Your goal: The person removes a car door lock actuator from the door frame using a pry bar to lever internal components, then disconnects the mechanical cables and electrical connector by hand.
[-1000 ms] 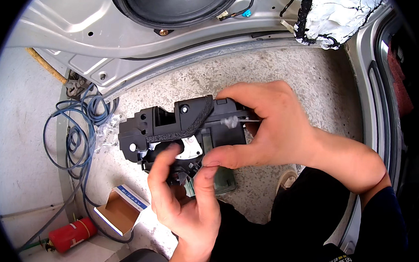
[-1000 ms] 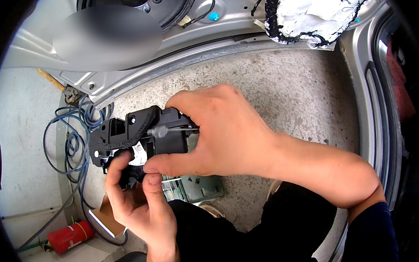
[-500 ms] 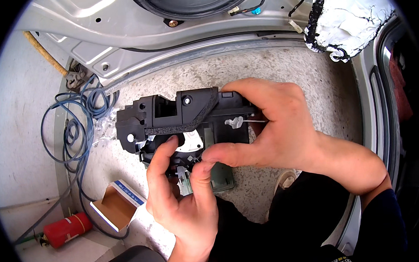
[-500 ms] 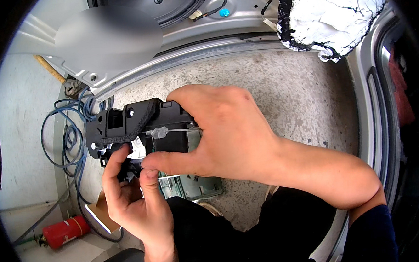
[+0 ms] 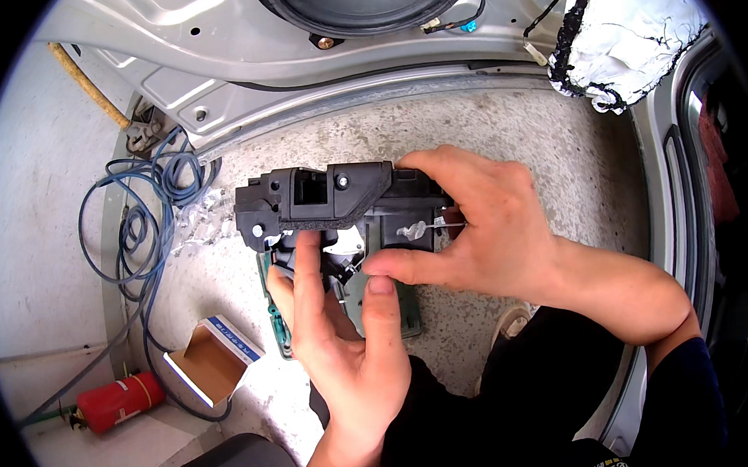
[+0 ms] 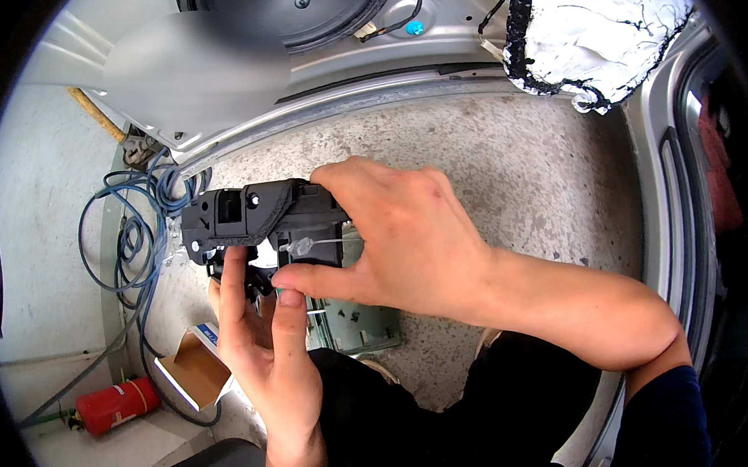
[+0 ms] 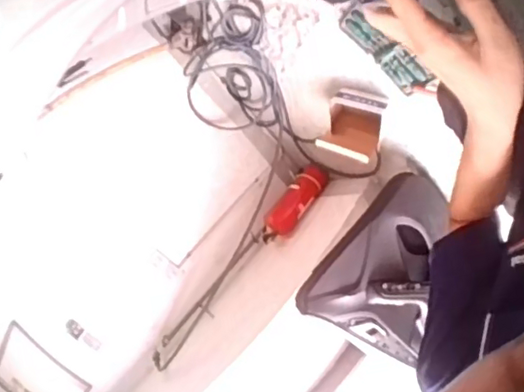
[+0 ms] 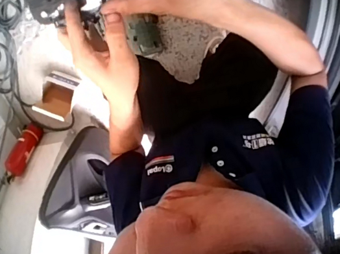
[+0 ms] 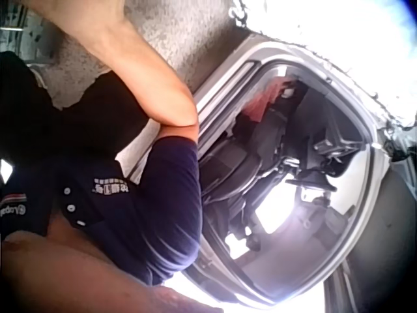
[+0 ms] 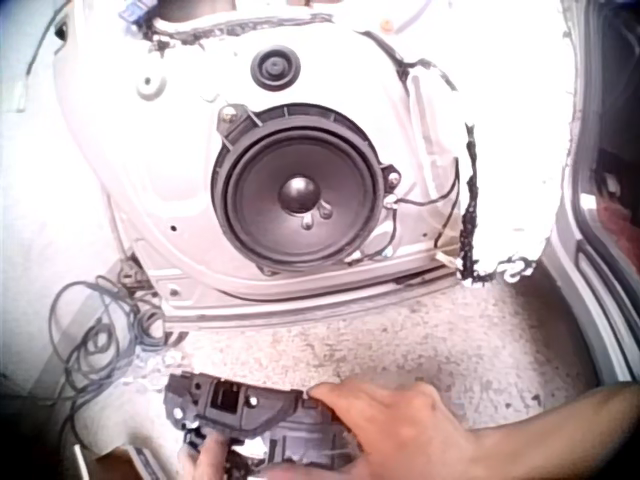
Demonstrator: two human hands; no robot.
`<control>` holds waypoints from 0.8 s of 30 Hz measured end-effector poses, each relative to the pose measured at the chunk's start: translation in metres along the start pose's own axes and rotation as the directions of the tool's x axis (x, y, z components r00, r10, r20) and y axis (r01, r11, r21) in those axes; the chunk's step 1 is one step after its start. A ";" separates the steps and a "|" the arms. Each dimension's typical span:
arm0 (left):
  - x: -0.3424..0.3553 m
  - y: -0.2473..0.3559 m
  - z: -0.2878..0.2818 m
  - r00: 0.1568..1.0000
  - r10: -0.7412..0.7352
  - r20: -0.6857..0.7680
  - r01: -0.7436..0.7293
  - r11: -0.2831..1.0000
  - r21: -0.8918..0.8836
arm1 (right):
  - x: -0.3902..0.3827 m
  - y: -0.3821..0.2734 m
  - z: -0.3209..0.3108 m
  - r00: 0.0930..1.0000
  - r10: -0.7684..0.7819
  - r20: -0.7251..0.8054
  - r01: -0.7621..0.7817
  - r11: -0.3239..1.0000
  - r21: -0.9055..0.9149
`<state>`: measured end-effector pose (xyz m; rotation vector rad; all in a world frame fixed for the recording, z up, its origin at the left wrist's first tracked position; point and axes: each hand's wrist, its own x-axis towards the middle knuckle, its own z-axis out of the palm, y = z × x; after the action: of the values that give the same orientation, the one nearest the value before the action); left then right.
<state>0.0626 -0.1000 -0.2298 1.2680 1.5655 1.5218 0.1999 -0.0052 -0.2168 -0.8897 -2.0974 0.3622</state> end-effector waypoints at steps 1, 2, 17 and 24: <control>0.001 -0.001 0.000 1.000 0.011 -0.006 -0.011 1.000 0.025 | 0.000 0.000 0.001 1.000 0.010 0.003 -0.010 1.000 0.014; 0.002 -0.002 0.000 1.000 0.022 -0.010 -0.021 0.999 0.049 | 0.000 0.001 0.003 1.000 0.021 0.006 -0.021 0.999 0.027; 0.008 -0.003 0.005 0.961 0.141 -0.237 -0.155 0.987 -0.043 | 0.011 0.021 -0.021 0.801 0.444 0.401 -0.596 0.657 0.463; 0.009 0.005 0.000 0.995 -0.065 -0.080 0.030 0.922 -0.385 | 0.004 0.014 -0.021 0.640 0.279 0.716 -0.751 0.423 0.507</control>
<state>0.0603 -0.0920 -0.2234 0.9426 1.2572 1.7700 0.2209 0.0066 -0.2083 -0.9396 -1.6738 1.9548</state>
